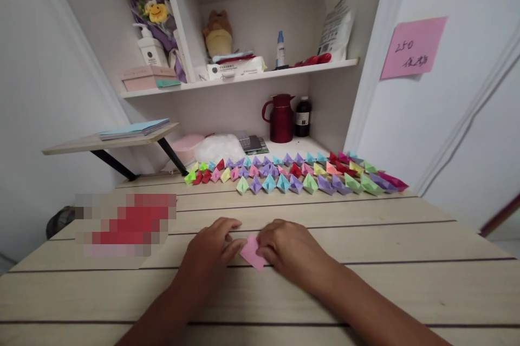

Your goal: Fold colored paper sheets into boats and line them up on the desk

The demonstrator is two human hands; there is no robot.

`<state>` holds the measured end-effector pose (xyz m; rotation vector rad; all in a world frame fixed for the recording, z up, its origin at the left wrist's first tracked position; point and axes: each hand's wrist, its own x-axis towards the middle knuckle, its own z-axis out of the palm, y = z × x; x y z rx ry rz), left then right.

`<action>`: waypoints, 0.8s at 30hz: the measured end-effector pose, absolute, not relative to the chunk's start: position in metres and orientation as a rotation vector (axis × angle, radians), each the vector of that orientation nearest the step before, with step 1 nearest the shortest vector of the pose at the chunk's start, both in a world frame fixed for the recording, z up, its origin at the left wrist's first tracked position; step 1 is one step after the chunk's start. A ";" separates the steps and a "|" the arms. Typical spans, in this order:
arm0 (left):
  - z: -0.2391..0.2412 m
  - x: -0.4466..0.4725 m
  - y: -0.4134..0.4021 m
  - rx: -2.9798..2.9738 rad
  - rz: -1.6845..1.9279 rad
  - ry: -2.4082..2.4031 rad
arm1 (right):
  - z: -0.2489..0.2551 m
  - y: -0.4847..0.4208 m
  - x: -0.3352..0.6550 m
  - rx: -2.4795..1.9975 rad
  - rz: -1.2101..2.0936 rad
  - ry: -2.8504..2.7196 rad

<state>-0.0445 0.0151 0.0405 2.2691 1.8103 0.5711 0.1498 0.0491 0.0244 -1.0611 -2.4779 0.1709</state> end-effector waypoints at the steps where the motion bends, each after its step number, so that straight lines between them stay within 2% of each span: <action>1: 0.038 -0.045 0.018 2.261 0.604 1.774 | 0.024 0.051 0.150 -1.029 0.251 -2.489; 10: 0.018 -0.039 0.028 2.294 0.418 1.703 | 0.010 0.068 0.149 -0.977 0.735 -2.255; 18: 0.013 -0.038 0.026 2.137 0.578 1.705 | 0.004 0.065 0.142 -1.108 0.632 -2.269; 24: 0.001 -0.042 0.029 1.980 0.842 1.663 | 0.010 0.062 0.137 -1.046 0.745 -2.242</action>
